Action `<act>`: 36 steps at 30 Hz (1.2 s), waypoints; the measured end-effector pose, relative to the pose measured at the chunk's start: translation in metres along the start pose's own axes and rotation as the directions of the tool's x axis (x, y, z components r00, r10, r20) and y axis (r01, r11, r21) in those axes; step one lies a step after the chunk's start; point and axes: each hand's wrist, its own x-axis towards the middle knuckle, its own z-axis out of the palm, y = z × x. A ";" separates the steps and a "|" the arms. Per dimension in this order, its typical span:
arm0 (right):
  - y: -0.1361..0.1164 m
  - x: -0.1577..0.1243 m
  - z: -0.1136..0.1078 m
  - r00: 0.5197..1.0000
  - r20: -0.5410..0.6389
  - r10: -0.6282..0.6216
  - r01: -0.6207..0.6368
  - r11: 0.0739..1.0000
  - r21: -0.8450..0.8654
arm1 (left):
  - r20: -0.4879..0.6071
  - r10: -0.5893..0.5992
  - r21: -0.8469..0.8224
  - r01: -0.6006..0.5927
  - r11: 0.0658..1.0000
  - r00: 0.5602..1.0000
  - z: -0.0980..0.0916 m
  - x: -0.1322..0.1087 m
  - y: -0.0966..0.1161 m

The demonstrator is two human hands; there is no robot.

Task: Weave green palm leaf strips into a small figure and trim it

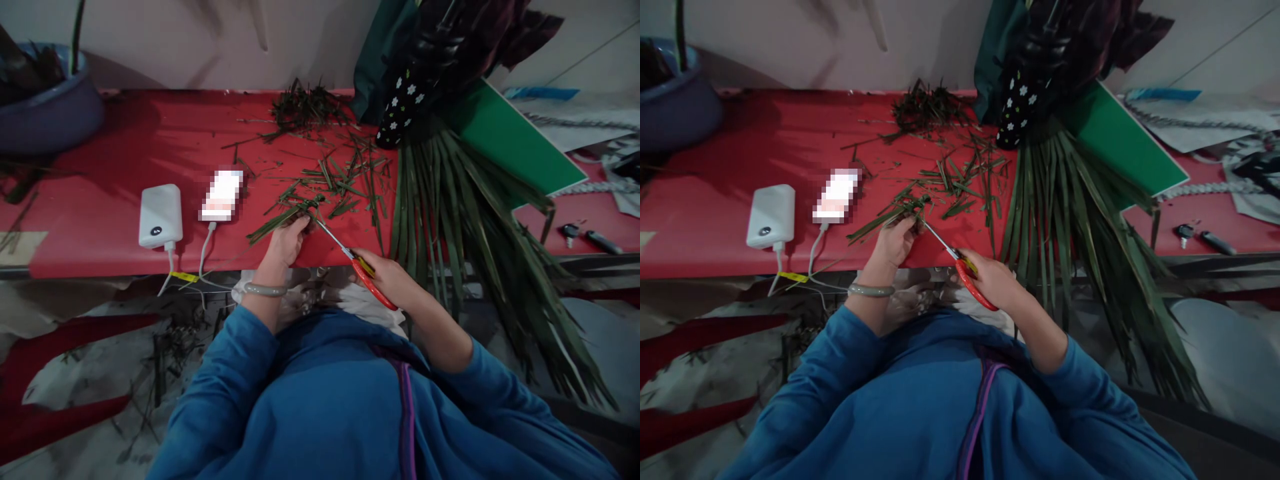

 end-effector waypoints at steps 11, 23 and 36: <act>0.006 -0.005 -0.004 1.000 0.001 -0.011 0.011 0.997 -0.080 | 0.037 -0.018 -0.120 0.023 0.993 0.999 0.001 -0.001 0.003; 0.006 -0.006 -0.005 0.999 -0.024 -0.031 0.029 0.994 -0.102 | 0.045 -0.012 -0.058 0.014 0.998 0.999 0.000 0.001 0.000; 0.008 -0.011 -0.010 0.997 -0.036 -0.073 0.069 0.992 -0.107 | 0.049 0.008 -0.018 -0.007 1.000 0.999 -0.001 0.002 0.000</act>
